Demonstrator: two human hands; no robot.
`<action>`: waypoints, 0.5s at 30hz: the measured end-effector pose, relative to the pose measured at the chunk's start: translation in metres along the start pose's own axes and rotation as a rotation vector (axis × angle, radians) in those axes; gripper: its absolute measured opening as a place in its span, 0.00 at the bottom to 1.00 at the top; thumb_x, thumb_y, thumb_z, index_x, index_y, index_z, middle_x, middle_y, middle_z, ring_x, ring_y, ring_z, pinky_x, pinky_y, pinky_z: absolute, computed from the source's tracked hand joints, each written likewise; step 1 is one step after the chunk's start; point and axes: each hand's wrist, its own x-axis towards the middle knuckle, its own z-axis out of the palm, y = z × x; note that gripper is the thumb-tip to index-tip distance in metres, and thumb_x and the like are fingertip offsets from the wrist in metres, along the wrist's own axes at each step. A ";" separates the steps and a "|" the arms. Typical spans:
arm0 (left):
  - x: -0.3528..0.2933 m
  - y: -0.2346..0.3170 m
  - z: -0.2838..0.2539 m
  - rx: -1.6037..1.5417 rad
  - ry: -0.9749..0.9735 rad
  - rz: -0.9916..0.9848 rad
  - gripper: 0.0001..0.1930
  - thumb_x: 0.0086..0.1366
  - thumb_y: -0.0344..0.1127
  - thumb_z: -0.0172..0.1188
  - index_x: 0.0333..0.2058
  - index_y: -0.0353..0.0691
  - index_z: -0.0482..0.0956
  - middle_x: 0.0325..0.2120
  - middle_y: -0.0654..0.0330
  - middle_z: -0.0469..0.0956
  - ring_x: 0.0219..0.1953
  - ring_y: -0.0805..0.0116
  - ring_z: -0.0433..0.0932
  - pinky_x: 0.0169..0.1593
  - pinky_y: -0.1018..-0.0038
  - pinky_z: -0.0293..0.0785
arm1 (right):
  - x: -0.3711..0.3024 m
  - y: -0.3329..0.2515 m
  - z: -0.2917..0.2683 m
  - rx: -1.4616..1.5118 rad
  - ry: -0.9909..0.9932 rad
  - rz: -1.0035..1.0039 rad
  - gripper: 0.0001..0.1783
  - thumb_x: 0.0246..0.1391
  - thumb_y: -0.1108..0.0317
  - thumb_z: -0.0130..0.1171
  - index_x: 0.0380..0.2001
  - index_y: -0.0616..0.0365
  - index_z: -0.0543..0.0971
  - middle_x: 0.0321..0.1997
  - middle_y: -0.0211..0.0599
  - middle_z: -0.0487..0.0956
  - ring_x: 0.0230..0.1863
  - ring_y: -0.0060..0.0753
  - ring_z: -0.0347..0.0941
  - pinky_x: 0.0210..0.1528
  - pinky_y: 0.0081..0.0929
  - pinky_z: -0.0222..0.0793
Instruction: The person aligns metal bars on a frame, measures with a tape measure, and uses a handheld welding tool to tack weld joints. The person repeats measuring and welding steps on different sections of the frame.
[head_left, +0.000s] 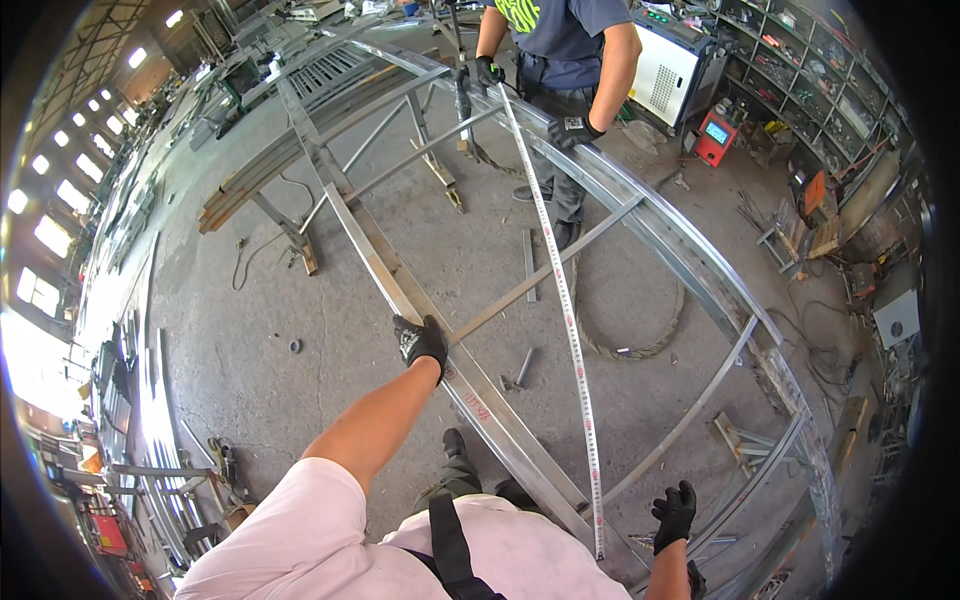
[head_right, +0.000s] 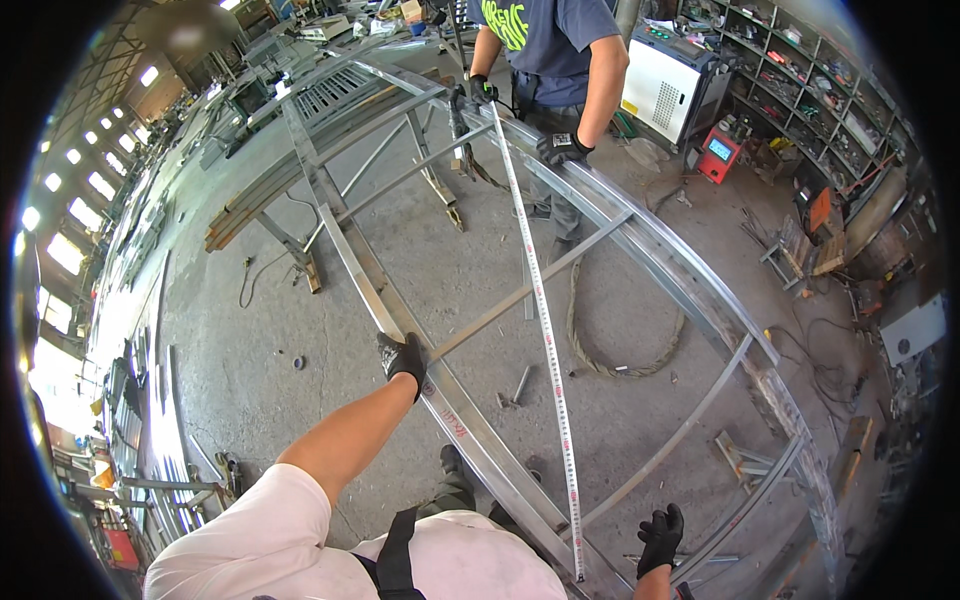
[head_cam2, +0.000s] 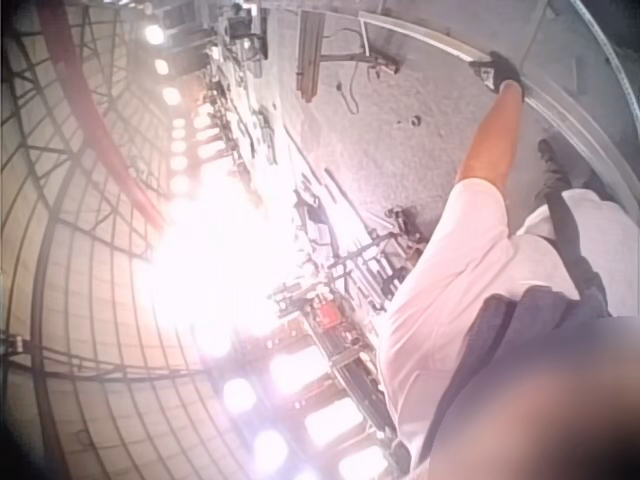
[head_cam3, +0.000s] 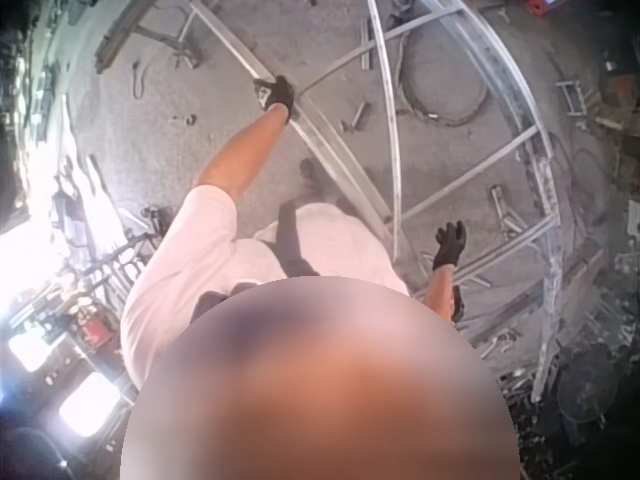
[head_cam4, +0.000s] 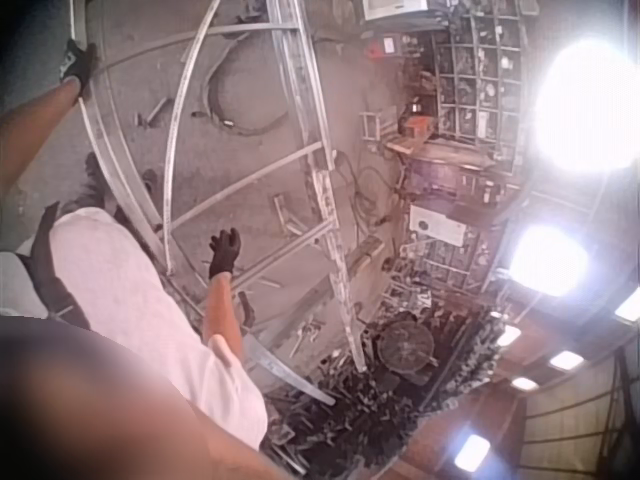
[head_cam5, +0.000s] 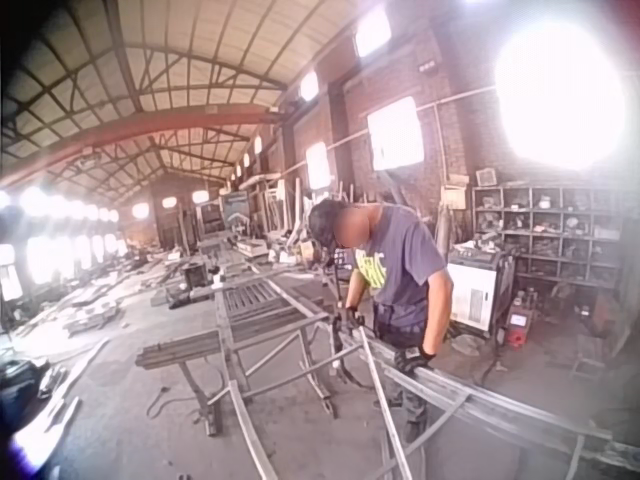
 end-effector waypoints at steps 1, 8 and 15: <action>0.004 -0.004 0.003 0.006 0.016 0.007 0.42 0.72 0.48 0.59 0.76 0.37 0.52 0.72 0.40 0.63 0.71 0.41 0.67 0.73 0.55 0.67 | 0.001 -0.001 0.000 0.002 -0.001 0.003 0.36 0.61 0.68 0.62 0.72 0.53 0.66 0.55 0.38 0.77 0.33 0.33 0.79 0.30 0.31 0.76; 0.049 -0.046 0.027 0.013 0.072 0.173 0.37 0.71 0.52 0.61 0.68 0.28 0.65 0.62 0.35 0.75 0.64 0.39 0.76 0.66 0.55 0.73 | 0.025 -0.026 0.034 0.008 -0.044 -0.096 0.30 0.66 0.67 0.61 0.69 0.56 0.69 0.56 0.38 0.79 0.34 0.29 0.79 0.32 0.29 0.77; 0.053 -0.039 0.018 -0.042 -0.030 0.126 0.30 0.71 0.48 0.59 0.64 0.36 0.66 0.54 0.42 0.81 0.53 0.44 0.83 0.57 0.53 0.79 | 0.084 -0.099 0.116 0.176 -0.007 -0.120 0.16 0.69 0.62 0.55 0.56 0.54 0.78 0.42 0.28 0.80 0.37 0.27 0.74 0.39 0.27 0.73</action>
